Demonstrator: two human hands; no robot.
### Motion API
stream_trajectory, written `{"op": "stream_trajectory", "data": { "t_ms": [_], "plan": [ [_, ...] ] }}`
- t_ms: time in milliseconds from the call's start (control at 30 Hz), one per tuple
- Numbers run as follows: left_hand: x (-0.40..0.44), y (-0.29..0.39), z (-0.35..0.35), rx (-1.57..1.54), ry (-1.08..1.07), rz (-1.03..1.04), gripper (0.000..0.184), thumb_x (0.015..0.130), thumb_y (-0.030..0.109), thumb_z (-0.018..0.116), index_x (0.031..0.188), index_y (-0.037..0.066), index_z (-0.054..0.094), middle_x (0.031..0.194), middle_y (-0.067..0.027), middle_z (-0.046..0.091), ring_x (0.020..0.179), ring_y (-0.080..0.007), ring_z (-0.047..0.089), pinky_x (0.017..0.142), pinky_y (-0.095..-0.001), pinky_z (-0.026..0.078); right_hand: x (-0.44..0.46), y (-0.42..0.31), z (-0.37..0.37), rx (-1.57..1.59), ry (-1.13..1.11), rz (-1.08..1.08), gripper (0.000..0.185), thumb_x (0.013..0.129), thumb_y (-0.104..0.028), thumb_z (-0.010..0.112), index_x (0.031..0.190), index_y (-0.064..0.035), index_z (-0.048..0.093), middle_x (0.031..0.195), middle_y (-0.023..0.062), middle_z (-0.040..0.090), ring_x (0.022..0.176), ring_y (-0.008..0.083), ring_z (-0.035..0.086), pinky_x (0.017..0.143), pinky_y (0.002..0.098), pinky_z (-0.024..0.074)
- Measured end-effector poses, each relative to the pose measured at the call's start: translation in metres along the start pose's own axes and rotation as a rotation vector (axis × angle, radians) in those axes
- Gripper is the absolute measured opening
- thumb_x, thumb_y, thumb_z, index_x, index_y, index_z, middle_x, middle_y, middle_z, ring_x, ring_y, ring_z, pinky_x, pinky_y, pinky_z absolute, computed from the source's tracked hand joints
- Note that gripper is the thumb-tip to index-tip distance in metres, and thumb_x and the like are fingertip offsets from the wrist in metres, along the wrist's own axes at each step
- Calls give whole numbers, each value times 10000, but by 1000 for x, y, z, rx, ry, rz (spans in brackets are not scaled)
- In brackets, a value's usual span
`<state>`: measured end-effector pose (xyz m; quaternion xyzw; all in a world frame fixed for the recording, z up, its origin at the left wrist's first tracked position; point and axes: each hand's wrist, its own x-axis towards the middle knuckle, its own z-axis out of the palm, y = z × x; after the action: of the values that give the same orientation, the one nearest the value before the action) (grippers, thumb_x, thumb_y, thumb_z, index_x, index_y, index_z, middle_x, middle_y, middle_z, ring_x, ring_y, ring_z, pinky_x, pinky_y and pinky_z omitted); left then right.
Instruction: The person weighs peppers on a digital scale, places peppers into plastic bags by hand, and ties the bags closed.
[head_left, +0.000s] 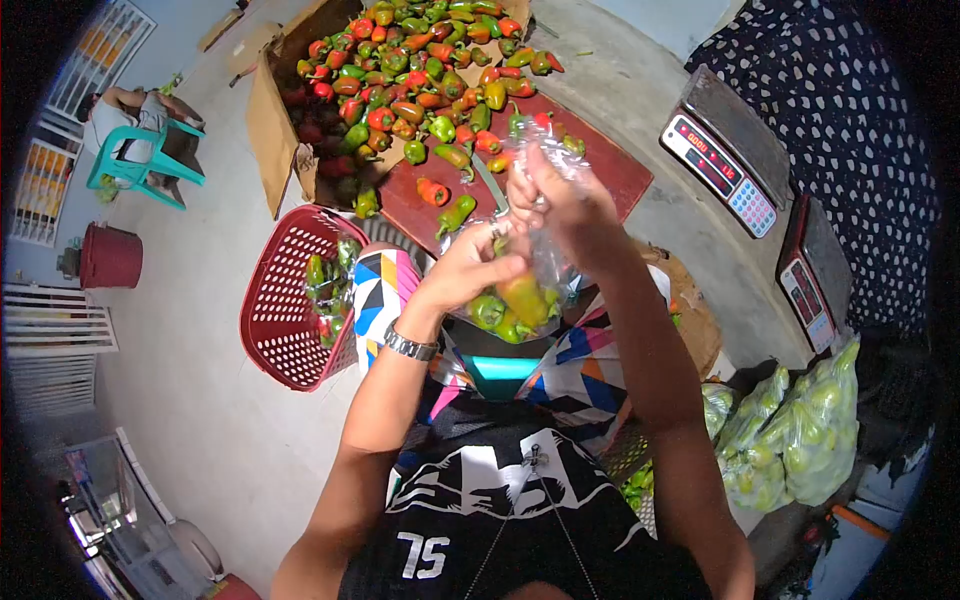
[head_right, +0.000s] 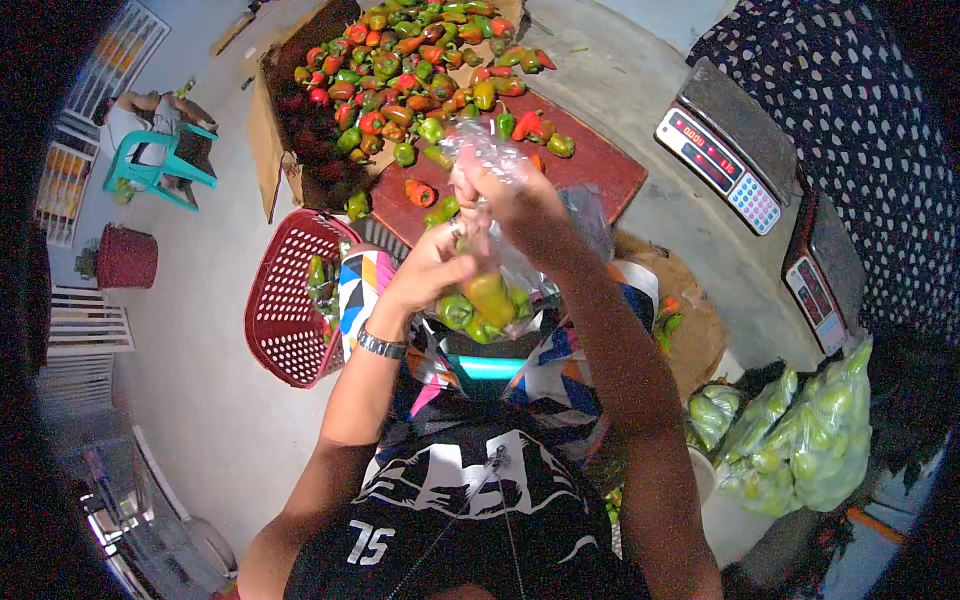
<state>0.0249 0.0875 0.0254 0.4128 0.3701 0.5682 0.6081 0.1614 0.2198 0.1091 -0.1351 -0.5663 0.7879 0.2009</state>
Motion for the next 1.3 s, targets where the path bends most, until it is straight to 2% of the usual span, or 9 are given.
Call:
{"op": "stream_trajectory", "data": {
  "t_ms": [100, 233, 433, 533, 700, 867, 1033, 1100, 1300],
  "plan": [
    [-6, -11, 4, -4, 162, 72, 219, 989, 245, 727, 1055, 36, 725, 1011, -5, 698, 865, -87, 602, 809, -263, 486, -9, -9, 8, 214, -35, -53, 357, 1098, -392, 468, 887, -106, 506, 810, -5, 513, 705, 99, 470, 647, 289, 395],
    [-14, -15, -1, 97, 170, 174, 163, 998, 169, 711, 1071, 23, 727, 1031, -27, 717, 911, -101, 641, 826, -259, 510, -16, -7, 11, 198, 32, -37, 381, 1099, -421, 466, 916, -97, 548, 813, 5, 542, 747, 113, 540, 702, 282, 453],
    [-15, 0, 12, -49, 384, 179, 168, 1012, 110, 676, 1095, -27, 727, 1054, -88, 764, 958, -139, 697, 877, -300, 554, -21, -8, 6, -344, 199, -241, 380, 1093, -395, 503, 1000, -39, 599, 900, 41, 625, 842, 172, 622, 813, 319, 518],
    [-14, 3, 17, 30, 461, 202, 205, 1023, 109, 658, 1145, -45, 715, 1075, -117, 769, 994, -161, 713, 902, -317, 561, -21, -8, -2, -286, 186, -268, 342, 1081, -337, 553, 1072, -3, 626, 961, 71, 672, 943, 191, 661, 871, 357, 534],
    [-10, 17, 25, 11, 509, 272, 220, 1043, 121, 629, 1169, -45, 700, 1100, -123, 761, 1001, -172, 716, 919, -323, 561, -43, -6, 4, -635, 244, -300, 456, 924, -358, 776, 1213, -25, 660, 1117, 104, 710, 1080, 194, 674, 903, 360, 533],
    [-8, 20, 26, -91, 555, 321, 214, 1054, 124, 611, 1173, -37, 688, 1097, -121, 758, 996, -179, 719, 915, -325, 565, -66, 18, -17, -780, 185, -84, 560, 794, -364, 881, 1230, -76, 679, 1119, 98, 725, 1043, 213, 692, 906, 362, 537],
    [8, -7, 12, 235, 537, 211, 209, 1049, 146, 630, 1147, -16, 716, 1069, -72, 763, 947, -126, 690, 856, -300, 559, -58, 58, -25, -968, 201, -536, 274, 905, -211, 755, 1146, -85, 715, 1075, 103, 741, 1004, 272, 706, 881, 404, 550],
    [16, -18, 7, 438, 547, 205, 203, 1038, 157, 651, 1117, -7, 740, 1021, -48, 769, 916, -102, 677, 831, -293, 556, -53, 49, -24, -1107, 218, -425, 155, 935, -143, 694, 1068, -74, 734, 1053, 128, 743, 981, 293, 718, 834, 401, 566],
    [4, -21, -21, 1234, 394, 200, 135, 882, 126, 754, 941, 5, 741, 866, -205, 699, 795, -400, 687, 721, -442, 549, -47, 62, -30, -936, 419, -134, 181, 923, -180, 746, 997, -15, 733, 867, 105, 751, 783, 229, 728, 707, 366, 562]
  ]
}}
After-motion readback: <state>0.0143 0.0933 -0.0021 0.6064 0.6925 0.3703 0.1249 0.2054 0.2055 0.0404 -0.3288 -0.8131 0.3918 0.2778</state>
